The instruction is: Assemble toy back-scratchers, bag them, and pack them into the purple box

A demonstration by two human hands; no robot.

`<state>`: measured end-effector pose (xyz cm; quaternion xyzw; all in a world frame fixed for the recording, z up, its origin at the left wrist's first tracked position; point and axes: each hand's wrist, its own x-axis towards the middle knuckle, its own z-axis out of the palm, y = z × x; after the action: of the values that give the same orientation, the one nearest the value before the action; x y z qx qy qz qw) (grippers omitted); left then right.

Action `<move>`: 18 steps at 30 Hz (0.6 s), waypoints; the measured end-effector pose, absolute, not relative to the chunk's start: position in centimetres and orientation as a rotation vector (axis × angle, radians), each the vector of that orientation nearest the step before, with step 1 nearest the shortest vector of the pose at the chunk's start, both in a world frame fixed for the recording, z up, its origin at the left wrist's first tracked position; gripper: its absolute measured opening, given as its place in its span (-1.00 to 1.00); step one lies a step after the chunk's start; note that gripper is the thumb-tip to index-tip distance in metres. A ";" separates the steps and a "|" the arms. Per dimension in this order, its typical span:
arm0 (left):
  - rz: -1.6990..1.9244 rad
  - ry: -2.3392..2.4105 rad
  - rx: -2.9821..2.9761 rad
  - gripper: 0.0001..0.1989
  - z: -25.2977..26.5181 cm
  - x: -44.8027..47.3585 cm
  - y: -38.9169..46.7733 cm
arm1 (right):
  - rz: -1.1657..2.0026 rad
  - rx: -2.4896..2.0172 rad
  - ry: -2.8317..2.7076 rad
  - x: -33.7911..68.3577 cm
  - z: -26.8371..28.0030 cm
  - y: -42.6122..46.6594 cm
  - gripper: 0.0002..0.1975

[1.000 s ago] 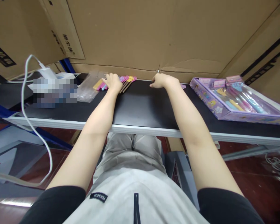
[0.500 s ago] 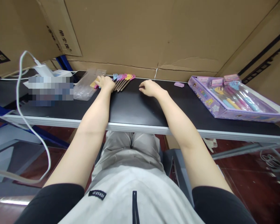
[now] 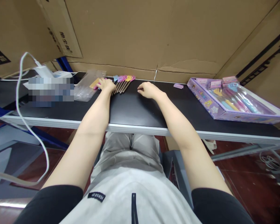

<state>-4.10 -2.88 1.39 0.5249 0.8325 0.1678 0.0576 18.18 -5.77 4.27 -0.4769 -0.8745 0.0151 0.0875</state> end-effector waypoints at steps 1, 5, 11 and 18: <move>0.478 2.563 1.569 -0.44 1.4 -3.9 -3.0 | 0.051 -1.414 -2.603 18.2 4.2 -5.7 -0.64; 0.449 2.595 1.619 -0.44 1.1 -3.8 -3.0 | 0.071 -1.390 -2.602 18.1 4.0 -5.7 -0.65; 0.649 2.646 1.661 -0.51 2.3 -3.3 -3.8 | 0.112 -1.370 -2.487 18.3 3.2 -4.6 -0.68; 1.065 2.097 1.955 -0.63 2.6 0.7 -2.9 | 0.730 -1.288 -1.742 18.4 2.0 -2.3 -0.73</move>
<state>0.70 -2.93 2.60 0.6386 0.6851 0.3480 0.0415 18.40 -2.28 1.95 -0.5127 -0.6935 0.2905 0.4146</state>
